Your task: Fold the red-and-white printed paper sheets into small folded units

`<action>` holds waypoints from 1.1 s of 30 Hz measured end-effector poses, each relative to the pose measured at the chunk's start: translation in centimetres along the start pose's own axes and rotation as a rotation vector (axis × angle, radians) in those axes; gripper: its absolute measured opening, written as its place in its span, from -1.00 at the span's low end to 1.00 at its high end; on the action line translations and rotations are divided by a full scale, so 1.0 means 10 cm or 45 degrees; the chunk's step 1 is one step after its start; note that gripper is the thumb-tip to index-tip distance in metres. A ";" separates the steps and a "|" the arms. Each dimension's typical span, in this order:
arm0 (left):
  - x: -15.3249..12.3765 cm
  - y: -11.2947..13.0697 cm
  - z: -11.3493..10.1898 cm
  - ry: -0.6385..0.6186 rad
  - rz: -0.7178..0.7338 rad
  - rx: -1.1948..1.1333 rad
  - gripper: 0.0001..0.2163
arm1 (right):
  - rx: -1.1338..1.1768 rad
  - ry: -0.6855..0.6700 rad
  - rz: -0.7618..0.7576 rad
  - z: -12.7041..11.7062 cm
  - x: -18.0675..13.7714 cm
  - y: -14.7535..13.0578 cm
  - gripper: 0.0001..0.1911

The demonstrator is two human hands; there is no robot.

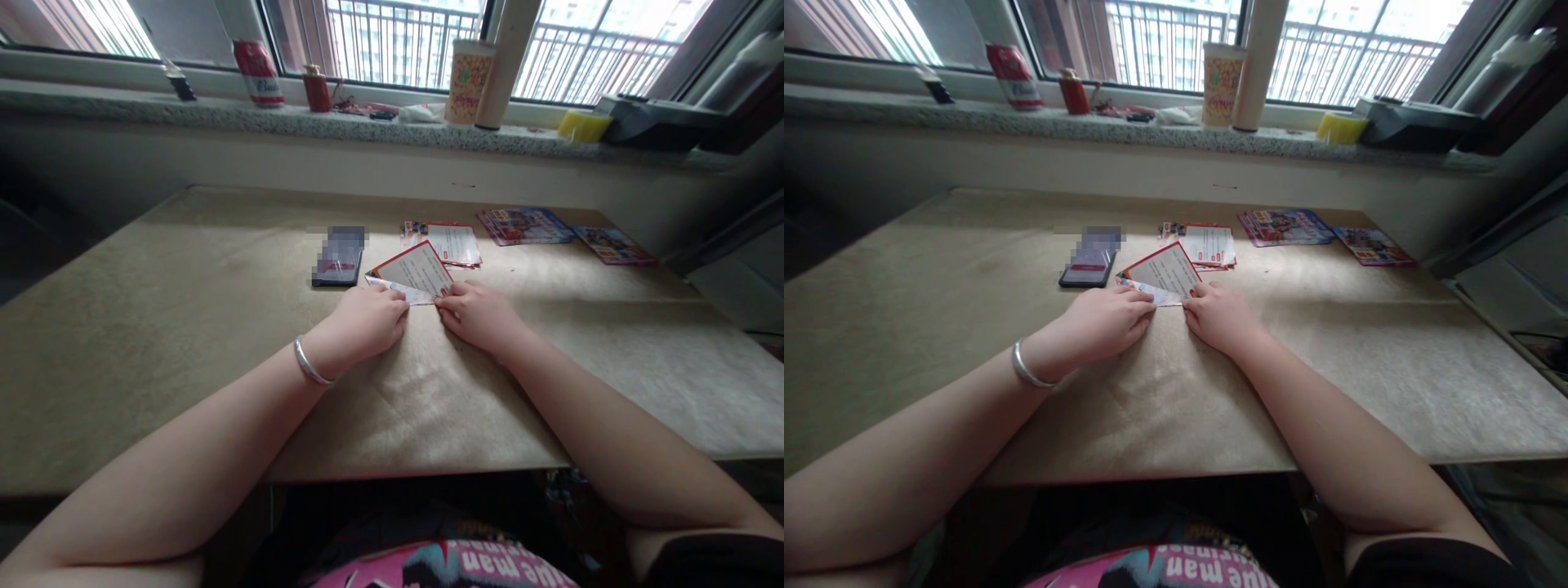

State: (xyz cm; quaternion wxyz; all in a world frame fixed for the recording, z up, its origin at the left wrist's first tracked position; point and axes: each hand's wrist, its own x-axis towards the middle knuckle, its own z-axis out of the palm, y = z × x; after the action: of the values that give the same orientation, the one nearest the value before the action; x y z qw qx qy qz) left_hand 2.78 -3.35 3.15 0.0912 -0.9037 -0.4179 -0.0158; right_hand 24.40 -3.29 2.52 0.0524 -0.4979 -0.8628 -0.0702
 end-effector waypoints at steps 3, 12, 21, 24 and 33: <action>-0.02 0.01 -0.06 -0.030 -0.031 0.008 -0.68 | -0.002 -0.002 0.012 0.00 0.00 0.00 -0.66; -0.04 -0.08 -0.11 -0.123 -0.167 0.060 -0.72 | 0.021 0.034 0.000 0.06 -0.01 0.03 -0.65; -0.07 -0.12 -0.09 -0.050 -0.177 0.084 -0.71 | 0.056 0.055 -0.028 0.07 -0.02 0.07 -0.65; -0.06 -0.07 -0.01 0.092 -0.191 0.086 -0.72 | 0.074 0.093 -0.014 0.10 -0.02 0.08 -0.66; 0.13 -0.19 0.21 0.221 0.036 -0.080 -0.76 | 0.089 0.114 0.076 0.08 -0.02 0.05 -0.70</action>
State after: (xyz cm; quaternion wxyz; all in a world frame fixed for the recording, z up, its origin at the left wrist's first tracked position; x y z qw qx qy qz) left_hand 2.07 -0.81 1.49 0.0990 -0.9072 -0.3950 -0.1057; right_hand 24.93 -3.06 1.78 0.1102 -0.5175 -0.8464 -0.0607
